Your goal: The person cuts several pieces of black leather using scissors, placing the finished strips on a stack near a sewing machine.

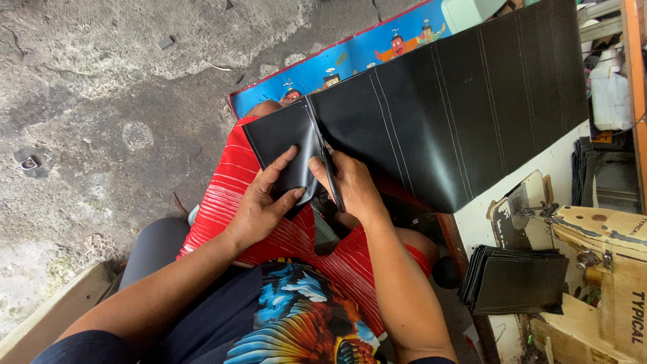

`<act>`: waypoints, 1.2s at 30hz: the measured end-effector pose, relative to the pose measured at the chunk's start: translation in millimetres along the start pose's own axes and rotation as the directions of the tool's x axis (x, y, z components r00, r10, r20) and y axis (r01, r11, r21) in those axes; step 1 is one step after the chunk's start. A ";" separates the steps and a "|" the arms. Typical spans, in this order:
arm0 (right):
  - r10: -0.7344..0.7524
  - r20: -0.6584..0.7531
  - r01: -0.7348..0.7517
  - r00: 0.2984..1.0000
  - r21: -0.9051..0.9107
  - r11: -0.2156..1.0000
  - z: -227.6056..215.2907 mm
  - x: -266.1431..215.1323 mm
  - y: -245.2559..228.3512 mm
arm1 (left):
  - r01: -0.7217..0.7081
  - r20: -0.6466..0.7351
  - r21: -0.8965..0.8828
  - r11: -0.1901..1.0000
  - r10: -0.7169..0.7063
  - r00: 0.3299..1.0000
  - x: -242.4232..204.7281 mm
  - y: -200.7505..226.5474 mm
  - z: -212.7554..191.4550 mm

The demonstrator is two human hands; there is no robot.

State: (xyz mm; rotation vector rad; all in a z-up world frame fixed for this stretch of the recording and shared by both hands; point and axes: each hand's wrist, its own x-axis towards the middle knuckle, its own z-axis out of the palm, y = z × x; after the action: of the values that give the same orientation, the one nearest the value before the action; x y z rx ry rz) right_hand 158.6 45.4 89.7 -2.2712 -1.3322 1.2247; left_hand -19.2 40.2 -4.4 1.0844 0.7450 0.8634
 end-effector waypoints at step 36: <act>-0.215 -0.480 0.493 0.851 0.587 0.642 -16.5 -74.0 130.4 | -0.104 0.560 0.033 0.994 0.068 0.826 -4.3 56.3 32.8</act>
State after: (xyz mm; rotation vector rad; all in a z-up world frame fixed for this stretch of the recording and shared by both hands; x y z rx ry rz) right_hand 233.1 -83.6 66.4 -1.4864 -0.8959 0.8775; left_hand -5.7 34.9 59.2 1.3522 0.2287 0.5481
